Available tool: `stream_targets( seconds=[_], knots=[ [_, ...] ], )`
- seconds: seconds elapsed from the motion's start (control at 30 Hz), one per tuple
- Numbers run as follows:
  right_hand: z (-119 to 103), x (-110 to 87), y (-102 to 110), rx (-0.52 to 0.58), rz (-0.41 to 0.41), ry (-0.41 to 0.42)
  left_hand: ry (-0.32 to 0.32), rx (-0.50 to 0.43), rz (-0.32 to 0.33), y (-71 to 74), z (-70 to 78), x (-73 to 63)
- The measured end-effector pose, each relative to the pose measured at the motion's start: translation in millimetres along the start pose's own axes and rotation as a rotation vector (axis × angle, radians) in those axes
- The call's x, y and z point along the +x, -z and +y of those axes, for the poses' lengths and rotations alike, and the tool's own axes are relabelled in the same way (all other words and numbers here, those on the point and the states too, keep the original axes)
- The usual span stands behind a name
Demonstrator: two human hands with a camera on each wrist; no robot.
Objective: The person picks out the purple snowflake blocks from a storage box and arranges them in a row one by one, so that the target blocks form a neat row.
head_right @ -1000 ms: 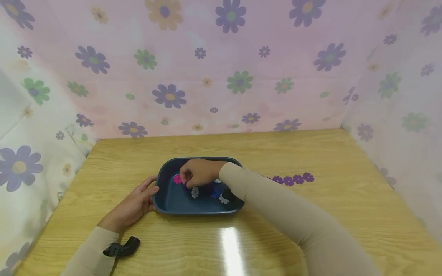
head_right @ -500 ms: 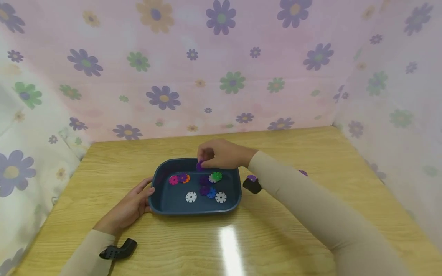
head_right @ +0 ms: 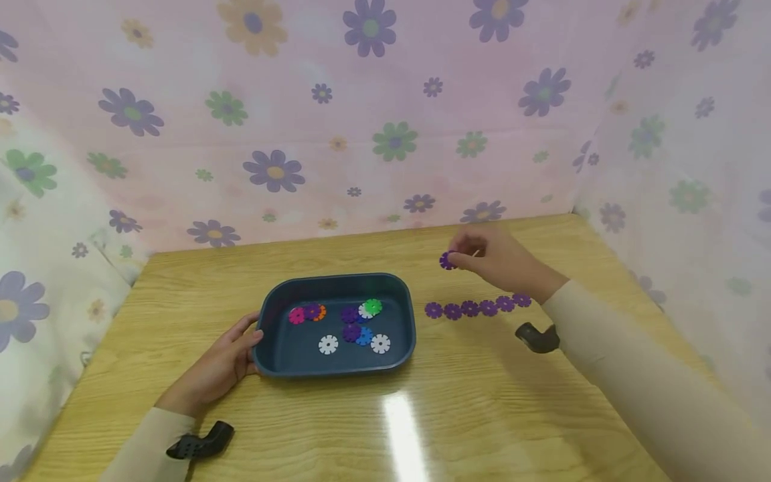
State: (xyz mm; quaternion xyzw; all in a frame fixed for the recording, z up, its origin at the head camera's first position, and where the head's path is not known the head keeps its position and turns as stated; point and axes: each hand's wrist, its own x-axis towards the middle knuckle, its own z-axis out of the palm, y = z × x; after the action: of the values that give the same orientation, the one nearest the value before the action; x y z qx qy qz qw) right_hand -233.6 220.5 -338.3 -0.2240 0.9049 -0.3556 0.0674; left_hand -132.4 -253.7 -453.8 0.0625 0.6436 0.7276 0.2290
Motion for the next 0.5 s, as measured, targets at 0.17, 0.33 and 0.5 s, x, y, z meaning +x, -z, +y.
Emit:
stream_targets(
  seconds=[0.17, 0.33, 0.5],
  knots=[
    [30.1, -25.2, 16.1, -0.026, 0.089, -0.116, -0.006, -0.006, -0.009, -1.9, 0.6, -0.9],
    [59.2, -37.5, 25.4, -0.027, 0.13, -0.162, -0.003, -0.003, -0.004, -2.1, 2.0, -1.6],
    [89.8, -48.4, 28.4, -0.03, 0.107, -0.248, 0.013, 0.028, 0.012, -1.9, 2.1, -1.7]
  ],
)
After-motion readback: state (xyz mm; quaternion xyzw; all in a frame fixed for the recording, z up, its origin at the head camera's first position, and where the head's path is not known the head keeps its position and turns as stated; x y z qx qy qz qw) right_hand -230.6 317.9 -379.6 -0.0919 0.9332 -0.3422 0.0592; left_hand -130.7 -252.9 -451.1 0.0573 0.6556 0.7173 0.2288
